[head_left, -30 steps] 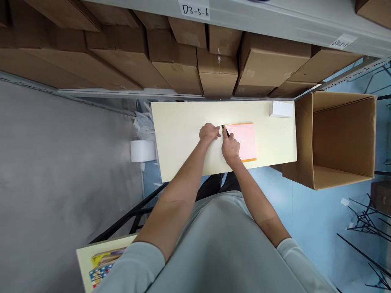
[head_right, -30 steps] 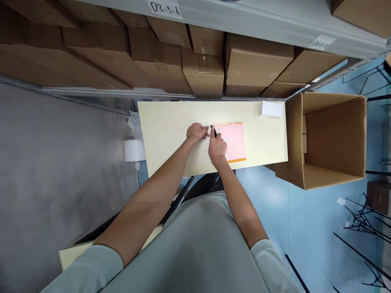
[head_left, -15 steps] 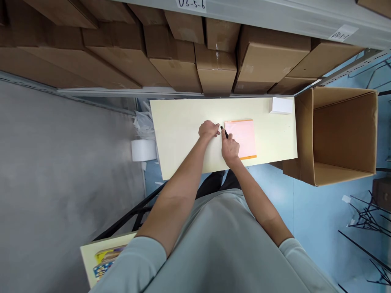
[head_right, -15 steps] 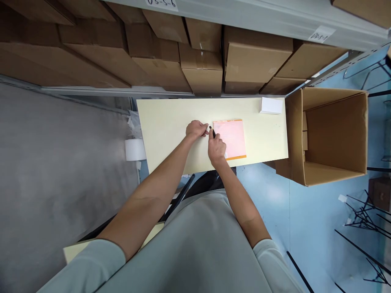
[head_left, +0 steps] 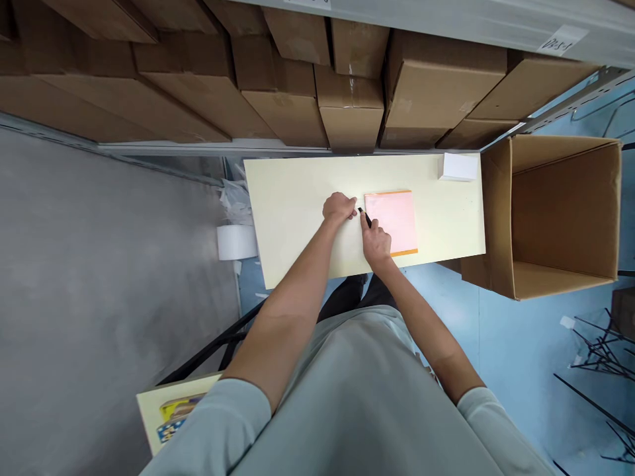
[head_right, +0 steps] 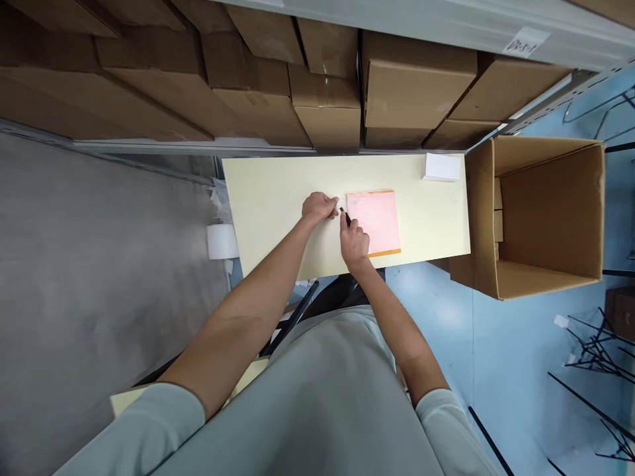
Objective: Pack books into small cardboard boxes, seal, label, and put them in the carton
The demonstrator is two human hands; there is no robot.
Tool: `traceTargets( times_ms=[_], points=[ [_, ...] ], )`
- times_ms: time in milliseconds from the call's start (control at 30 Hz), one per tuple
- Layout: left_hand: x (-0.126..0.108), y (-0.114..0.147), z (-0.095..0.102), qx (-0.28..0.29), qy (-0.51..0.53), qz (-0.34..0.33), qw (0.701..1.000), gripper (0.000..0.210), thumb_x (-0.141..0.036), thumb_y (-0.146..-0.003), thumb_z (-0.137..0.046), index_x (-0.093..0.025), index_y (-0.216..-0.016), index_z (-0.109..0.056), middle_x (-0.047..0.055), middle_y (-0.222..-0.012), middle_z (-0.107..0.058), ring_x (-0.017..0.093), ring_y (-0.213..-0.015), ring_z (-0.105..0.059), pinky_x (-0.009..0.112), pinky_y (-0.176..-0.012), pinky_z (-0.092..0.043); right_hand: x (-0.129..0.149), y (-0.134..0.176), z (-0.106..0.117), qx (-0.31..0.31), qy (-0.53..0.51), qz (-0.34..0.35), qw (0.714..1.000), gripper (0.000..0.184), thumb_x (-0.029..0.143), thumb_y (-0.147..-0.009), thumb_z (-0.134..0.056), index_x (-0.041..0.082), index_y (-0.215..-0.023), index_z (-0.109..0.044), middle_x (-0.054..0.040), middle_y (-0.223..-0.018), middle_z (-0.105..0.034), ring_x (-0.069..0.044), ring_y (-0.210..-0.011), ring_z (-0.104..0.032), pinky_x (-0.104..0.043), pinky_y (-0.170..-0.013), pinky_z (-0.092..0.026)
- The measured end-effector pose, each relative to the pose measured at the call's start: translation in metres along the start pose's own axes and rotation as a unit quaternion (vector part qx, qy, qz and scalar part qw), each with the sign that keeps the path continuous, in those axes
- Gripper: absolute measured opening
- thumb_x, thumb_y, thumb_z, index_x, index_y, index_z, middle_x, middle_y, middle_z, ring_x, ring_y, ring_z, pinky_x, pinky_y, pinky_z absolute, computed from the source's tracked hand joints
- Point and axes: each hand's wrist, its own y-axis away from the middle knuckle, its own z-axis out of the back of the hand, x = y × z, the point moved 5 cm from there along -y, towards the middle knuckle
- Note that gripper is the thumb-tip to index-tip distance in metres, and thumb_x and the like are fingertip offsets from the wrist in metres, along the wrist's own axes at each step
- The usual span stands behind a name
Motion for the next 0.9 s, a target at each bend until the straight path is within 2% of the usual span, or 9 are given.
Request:
traceTargets(
  times_ms=[233,400,533,667,767,900],
  points=[
    [0.001,-0.001,-0.001,-0.006,0.003,-0.001,1.0,0.026,-0.036,-0.094,-0.071,-0.023,-0.072,-0.069,0.002,-0.07,-0.08,0.021,-0.076,-0.079,0.033,-0.088,-0.059,-0.006,0.008,0.002,0.007,0.022,0.033,0.999,0.071,0.008,-0.109,-0.027,0.025,-0.177,-0.022,-0.0209,-0.139,-0.058,-0.026,-0.115,-0.071,-0.039,-0.094,-0.064],
    [0.002,-0.003,-0.002,-0.009,-0.004,-0.005,1.0,0.024,-0.037,-0.095,-0.07,-0.023,-0.075,-0.07,0.002,-0.069,-0.08,0.021,-0.074,-0.078,0.032,-0.086,-0.06,-0.007,0.012,-0.003,0.012,0.014,0.037,0.999,0.073,0.009,-0.108,-0.03,0.026,-0.178,-0.017,-0.0218,-0.139,-0.058,-0.027,-0.117,-0.069,-0.042,-0.096,-0.064],
    [0.002,-0.002,-0.003,-0.008,0.002,-0.002,1.0,0.02,-0.036,-0.096,-0.07,-0.023,-0.081,-0.071,0.002,-0.071,-0.081,0.021,-0.071,-0.078,0.032,-0.083,-0.061,-0.007,0.016,-0.009,0.014,0.0,0.028,1.0,0.07,0.009,-0.109,-0.029,0.023,-0.177,-0.023,-0.0236,-0.139,-0.056,-0.028,-0.117,-0.07,-0.042,-0.096,-0.064],
    [0.0,0.0,-0.002,-0.015,-0.004,-0.007,1.0,0.019,-0.038,-0.096,-0.071,-0.023,-0.085,-0.072,0.002,-0.072,-0.081,0.02,-0.072,-0.079,0.031,-0.084,-0.061,-0.005,0.021,-0.012,0.011,-0.005,0.003,1.0,0.072,0.009,-0.109,-0.035,0.028,-0.178,-0.022,-0.0204,-0.136,-0.058,-0.025,-0.115,-0.072,-0.039,-0.094,-0.064],
    [0.0,0.002,-0.003,-0.014,-0.016,-0.008,1.0,0.022,-0.039,-0.097,-0.069,-0.023,-0.082,-0.072,0.001,-0.071,-0.081,0.02,-0.075,-0.079,0.03,-0.085,-0.061,-0.003,0.025,-0.014,0.02,-0.003,-0.02,1.0,0.077,0.009,-0.108,-0.042,0.031,-0.178,-0.018,-0.0183,-0.135,-0.059,-0.023,-0.112,-0.074,-0.035,-0.093,-0.064],
    [0.0,0.002,-0.004,-0.023,-0.027,-0.016,0.999,0.026,-0.037,-0.098,-0.065,-0.025,-0.076,-0.069,0.002,-0.072,-0.081,0.021,-0.08,-0.079,0.031,-0.085,-0.06,-0.004,0.03,-0.016,0.025,0.002,-0.028,0.999,0.075,0.007,-0.108,-0.041,0.028,-0.177,-0.02,-0.0183,-0.136,-0.059,-0.021,-0.108,-0.075,-0.032,-0.09,-0.064]
  ],
)
